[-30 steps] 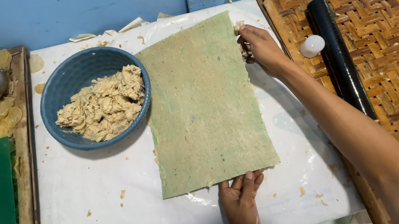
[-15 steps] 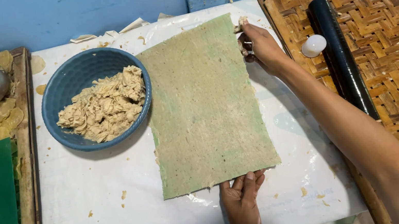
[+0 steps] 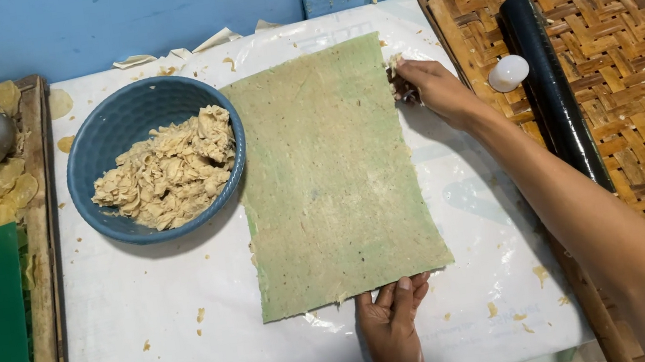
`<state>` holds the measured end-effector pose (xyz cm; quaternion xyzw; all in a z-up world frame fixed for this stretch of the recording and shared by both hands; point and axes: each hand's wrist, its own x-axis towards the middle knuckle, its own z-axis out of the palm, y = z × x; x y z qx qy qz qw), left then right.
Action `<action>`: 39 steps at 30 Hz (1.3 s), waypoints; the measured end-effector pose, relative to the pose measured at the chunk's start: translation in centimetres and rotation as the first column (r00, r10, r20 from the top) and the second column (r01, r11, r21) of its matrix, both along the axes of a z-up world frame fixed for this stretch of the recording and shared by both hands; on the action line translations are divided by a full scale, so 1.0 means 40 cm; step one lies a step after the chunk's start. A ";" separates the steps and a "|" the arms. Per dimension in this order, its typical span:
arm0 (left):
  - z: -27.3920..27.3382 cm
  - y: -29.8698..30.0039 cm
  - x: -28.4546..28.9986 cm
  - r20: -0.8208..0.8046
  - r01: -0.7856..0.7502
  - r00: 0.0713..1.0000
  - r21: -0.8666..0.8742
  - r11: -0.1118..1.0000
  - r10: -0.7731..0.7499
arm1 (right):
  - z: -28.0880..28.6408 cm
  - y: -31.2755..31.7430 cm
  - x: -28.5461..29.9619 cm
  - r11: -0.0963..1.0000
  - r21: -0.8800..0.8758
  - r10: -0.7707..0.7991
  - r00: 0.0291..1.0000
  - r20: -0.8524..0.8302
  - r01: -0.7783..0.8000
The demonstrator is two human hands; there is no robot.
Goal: Flatten dough with a rolling pin and use a circular mold to cut out shapes.
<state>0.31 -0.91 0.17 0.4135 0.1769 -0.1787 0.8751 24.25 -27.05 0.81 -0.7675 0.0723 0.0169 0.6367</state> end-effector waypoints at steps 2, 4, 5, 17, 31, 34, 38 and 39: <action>0.008 0.000 0.001 -0.011 0.002 1.000 0.014 1.000 -0.002 | 0.019 0.009 -0.015 0.998 -0.046 0.031 0.999 -0.017 -0.031; 0.010 0.000 0.001 -0.019 0.004 1.000 0.028 1.000 -0.003 | 0.036 0.016 -0.029 0.994 -0.091 0.060 0.998 -0.033 -0.063; 0.008 -0.001 0.001 -0.017 0.001 1.000 0.021 1.000 0.000 | 0.043 0.018 -0.034 0.986 -0.156 0.062 0.998 -0.029 -0.066; 0.001 0.045 -0.013 -0.041 0.087 0.995 0.020 0.996 -0.086 | 0.038 0.021 -0.057 0.981 -0.180 0.071 0.997 -0.029 -0.075; 0.098 0.357 0.140 0.234 -0.183 0.943 0.959 0.217 -0.236 | 0.034 0.054 -0.101 0.990 0.059 -0.126 0.991 -0.051 0.129; 0.121 0.341 0.166 0.010 0.038 0.958 0.986 0.163 -0.286 | 0.061 0.059 -0.142 0.979 0.112 -0.156 0.981 -0.116 0.169; 0.105 0.317 0.153 -0.059 0.118 0.939 0.980 0.157 -0.340 | 0.106 0.048 -0.192 0.974 0.062 -0.206 0.969 -0.134 0.216; 0.098 0.308 0.143 -0.055 0.127 0.924 0.977 0.169 -0.377 | 0.122 0.049 -0.210 0.969 -0.014 -0.243 0.954 -0.176 0.245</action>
